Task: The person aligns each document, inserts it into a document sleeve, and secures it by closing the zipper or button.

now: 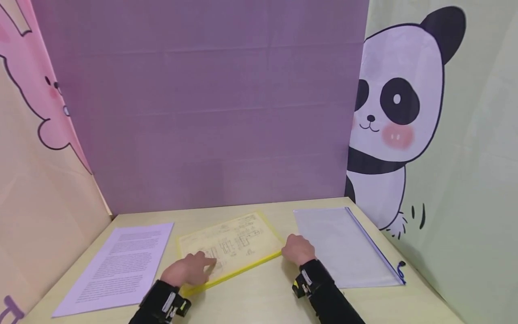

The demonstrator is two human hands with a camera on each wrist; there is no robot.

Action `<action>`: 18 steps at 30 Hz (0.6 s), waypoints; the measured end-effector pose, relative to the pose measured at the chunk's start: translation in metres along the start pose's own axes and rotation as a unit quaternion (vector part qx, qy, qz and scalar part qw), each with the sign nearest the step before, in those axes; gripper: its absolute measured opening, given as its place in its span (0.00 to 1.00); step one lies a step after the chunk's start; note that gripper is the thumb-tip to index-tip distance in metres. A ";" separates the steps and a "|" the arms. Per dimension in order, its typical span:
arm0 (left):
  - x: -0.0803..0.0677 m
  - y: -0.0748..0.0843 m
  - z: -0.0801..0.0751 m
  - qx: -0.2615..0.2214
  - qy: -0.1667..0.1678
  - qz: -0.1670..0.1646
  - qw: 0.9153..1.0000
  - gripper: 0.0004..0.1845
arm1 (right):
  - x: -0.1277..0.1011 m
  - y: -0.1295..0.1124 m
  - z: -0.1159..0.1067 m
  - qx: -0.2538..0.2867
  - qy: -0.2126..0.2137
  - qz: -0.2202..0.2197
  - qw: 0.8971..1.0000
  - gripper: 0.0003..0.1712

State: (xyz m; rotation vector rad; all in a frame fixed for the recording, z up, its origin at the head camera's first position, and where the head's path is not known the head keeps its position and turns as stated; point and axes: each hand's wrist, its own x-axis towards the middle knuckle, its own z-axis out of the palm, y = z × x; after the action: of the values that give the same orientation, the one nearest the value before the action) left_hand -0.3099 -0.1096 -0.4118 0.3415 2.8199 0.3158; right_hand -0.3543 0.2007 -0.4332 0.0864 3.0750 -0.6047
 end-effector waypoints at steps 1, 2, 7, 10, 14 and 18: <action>0.000 -0.001 0.000 0.007 0.006 -0.004 1.000 0.26 | -0.001 0.000 0.000 -0.004 0.001 -0.006 1.000 0.05; 0.000 -0.002 0.000 0.009 0.009 -0.009 1.000 0.27 | -0.002 -0.001 -0.001 -0.009 0.003 -0.011 1.000 0.05; 0.003 -0.007 0.002 -0.005 -0.006 -0.009 1.000 0.29 | -0.005 -0.007 -0.001 -0.046 0.012 -0.035 0.998 0.03; 0.005 -0.008 0.003 -0.014 -0.011 -0.006 1.000 0.29 | -0.004 -0.009 0.001 -0.067 0.016 -0.043 0.997 0.03; 0.006 -0.009 0.004 -0.011 -0.009 -0.008 1.000 0.29 | -0.002 -0.008 0.003 -0.067 0.012 -0.040 0.997 0.03; 0.007 -0.009 0.004 -0.008 -0.011 -0.012 1.000 0.29 | -0.002 -0.007 0.004 -0.059 0.010 -0.042 0.997 0.03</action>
State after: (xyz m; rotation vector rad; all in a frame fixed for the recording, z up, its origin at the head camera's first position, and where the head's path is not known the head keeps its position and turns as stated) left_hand -0.3172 -0.1154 -0.4199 0.3068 2.7959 0.3266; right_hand -0.3527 0.1923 -0.4341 -0.0376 3.1381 -0.4250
